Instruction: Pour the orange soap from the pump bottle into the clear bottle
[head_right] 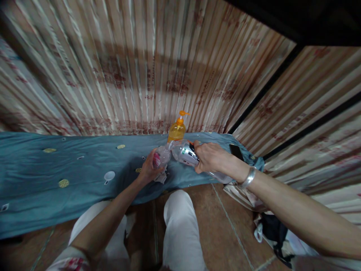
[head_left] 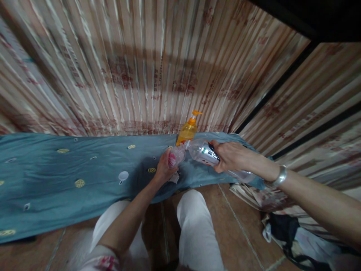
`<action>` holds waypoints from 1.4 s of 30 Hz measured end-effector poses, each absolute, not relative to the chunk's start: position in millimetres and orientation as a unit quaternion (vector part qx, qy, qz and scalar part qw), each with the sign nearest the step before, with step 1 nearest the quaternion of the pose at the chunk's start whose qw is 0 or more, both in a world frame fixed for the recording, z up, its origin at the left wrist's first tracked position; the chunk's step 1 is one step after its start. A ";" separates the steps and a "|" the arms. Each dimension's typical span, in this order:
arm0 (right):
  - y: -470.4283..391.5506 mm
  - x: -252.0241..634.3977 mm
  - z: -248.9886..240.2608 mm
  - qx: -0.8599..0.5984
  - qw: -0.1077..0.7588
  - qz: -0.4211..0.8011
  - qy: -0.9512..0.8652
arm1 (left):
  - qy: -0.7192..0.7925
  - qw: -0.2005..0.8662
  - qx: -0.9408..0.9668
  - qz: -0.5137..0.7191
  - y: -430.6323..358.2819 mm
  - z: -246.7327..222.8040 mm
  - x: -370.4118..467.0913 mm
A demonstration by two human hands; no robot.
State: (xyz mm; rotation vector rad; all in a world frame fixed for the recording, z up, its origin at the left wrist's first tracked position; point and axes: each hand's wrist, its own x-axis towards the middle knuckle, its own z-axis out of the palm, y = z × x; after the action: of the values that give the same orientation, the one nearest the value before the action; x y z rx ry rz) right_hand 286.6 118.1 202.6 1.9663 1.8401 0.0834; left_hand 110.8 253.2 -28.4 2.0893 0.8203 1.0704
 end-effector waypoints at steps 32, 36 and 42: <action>118.1 287.5 201.9 0.710 0.217 0.037 0.669 | 0.317 0.302 0.802 0.407 254.0 -29.6 110.6; 117.9 286.8 202.3 0.705 0.220 0.033 0.673 | 0.315 0.308 0.799 0.409 253.0 -28.2 110.4; 117.9 286.7 202.4 0.709 0.219 0.028 0.670 | 0.315 0.306 0.800 0.409 253.9 -28.7 111.4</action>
State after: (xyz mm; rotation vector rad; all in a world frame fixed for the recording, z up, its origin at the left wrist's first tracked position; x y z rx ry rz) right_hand 286.7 117.9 202.4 1.9618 1.8522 0.0762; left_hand 111.4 253.9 -28.7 2.1177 0.8325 1.0819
